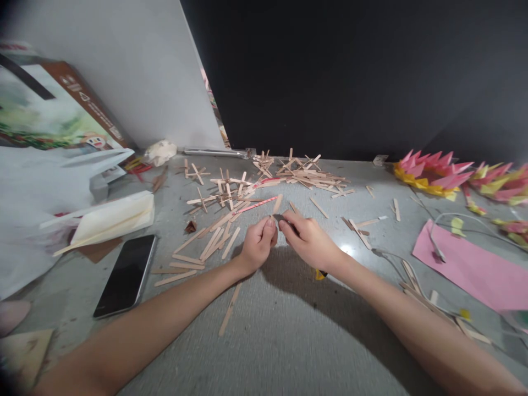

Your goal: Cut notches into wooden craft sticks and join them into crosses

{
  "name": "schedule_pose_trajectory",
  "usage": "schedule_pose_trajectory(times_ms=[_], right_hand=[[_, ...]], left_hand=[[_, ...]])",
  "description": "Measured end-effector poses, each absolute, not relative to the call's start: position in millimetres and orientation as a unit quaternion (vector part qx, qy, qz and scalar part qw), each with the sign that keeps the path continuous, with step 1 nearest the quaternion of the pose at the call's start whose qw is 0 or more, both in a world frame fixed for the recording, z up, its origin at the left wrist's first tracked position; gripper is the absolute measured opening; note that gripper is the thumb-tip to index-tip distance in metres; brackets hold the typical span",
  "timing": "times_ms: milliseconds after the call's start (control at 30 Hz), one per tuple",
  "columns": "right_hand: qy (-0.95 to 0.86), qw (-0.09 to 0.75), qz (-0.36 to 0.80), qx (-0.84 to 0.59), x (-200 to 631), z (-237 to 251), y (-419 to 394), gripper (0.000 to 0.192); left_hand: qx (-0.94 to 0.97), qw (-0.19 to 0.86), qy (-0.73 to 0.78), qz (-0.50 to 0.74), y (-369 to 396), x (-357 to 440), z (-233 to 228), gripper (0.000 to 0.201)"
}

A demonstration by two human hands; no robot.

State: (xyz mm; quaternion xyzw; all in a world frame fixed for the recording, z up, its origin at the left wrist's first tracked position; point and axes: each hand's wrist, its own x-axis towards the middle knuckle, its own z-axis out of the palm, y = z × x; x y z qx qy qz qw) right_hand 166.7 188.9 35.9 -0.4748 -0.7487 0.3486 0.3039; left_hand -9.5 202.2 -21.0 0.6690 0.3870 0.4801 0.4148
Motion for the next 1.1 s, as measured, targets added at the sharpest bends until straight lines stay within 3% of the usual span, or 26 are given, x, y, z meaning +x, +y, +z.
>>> schedule_pose_trajectory(times_ms=[167,367,600,833,900,1000,1100], right_hand=[[-0.752,0.294,0.333,-0.486,175,48,194,0.034],[-0.778,0.208,0.264,-0.531,206,69,212,0.036],[-0.791,0.143,0.233,-0.547,210,76,212,0.037],[-0.803,0.049,0.233,-0.546,214,72,213,0.035],[-0.798,0.004,0.239,-0.553,219,70,212,0.033],[-0.786,-0.059,0.256,-0.56,227,71,210,0.027],[-0.775,-0.084,0.262,-0.569,233,78,206,0.026]], left_hand=[[0.712,0.371,0.408,0.435,205,-11,-22,0.048],[0.886,0.2,0.328,0.259,202,-4,-14,0.039],[0.896,0.15,0.384,0.166,197,-5,-12,0.025],[0.859,0.153,0.423,0.243,209,-12,-2,0.047],[0.852,0.177,0.413,0.27,217,-16,1,0.043],[0.868,0.246,0.36,0.238,225,-22,4,0.022],[0.897,0.274,0.306,0.162,228,-25,2,0.041]])
